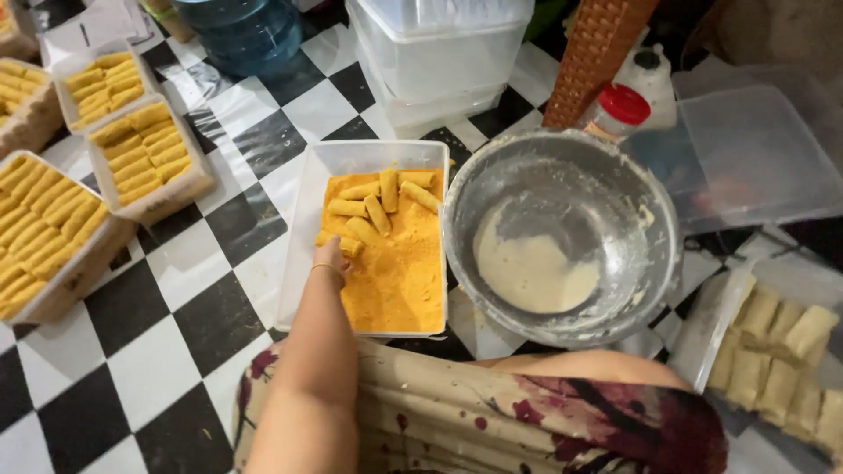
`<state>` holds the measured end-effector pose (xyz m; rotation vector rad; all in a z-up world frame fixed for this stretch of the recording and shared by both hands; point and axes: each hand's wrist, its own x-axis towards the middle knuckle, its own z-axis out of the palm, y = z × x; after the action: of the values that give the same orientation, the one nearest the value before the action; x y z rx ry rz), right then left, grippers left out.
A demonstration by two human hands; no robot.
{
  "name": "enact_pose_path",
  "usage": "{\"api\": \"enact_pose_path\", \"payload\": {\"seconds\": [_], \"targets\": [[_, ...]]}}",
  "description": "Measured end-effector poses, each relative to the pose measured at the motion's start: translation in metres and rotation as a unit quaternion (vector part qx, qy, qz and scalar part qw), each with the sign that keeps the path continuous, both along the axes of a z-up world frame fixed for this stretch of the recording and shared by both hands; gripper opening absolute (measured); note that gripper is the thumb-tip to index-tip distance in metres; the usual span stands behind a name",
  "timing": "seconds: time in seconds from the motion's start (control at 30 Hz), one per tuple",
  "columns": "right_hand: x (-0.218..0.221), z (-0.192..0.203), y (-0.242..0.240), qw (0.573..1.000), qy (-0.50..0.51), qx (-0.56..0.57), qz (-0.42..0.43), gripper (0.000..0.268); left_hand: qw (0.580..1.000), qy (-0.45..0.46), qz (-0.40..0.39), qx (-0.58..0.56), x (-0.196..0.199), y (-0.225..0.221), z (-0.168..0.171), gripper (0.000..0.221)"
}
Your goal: The person dips dough rolls into a bowl of liquid batter and then coats them in orange powder within a plastic container by hand before placing them into smaller white trays.
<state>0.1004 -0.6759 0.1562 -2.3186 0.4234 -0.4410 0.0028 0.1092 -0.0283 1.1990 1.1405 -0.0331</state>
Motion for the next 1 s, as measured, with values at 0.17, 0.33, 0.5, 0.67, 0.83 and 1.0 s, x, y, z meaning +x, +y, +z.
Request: {"api": "enact_pose_path", "payload": {"seconds": [0.17, 0.33, 0.5, 0.67, 0.83, 1.0], "targets": [[-0.053, -0.014, 0.065, 0.997, -0.028, 0.049, -0.049, 0.062, 0.998, -0.027, 0.012, -0.054, 0.030, 0.026, -0.064, 0.086], [-0.074, -0.015, 0.233, 0.998, 0.041, 0.012, -0.035, 0.060, 0.994, -0.033, -0.080, -0.066, 0.056, 0.048, -0.117, 0.067], [-0.059, -0.069, 0.282, 0.934, 0.311, -0.157, 0.074, 0.059, 0.975, 0.043, -0.057, 0.210, 0.068, 0.027, -0.127, 0.069], [-0.042, -0.120, 0.273, 0.906, 0.351, -0.175, 0.162, 0.079, 0.985, 0.052, -0.101, 0.129, 0.043, -0.017, -0.003, 0.125], [-0.041, -0.098, 0.281, 0.921, 0.283, -0.254, 0.083, 0.062, 0.997, -0.031, -0.052, 0.041, 0.047, -0.022, -0.011, 0.114], [-0.050, -0.124, 0.304, 0.892, 0.325, -0.249, 0.190, 0.039, 0.985, -0.108, -0.032, 0.134, 0.041, -0.036, -0.011, 0.090]]}}
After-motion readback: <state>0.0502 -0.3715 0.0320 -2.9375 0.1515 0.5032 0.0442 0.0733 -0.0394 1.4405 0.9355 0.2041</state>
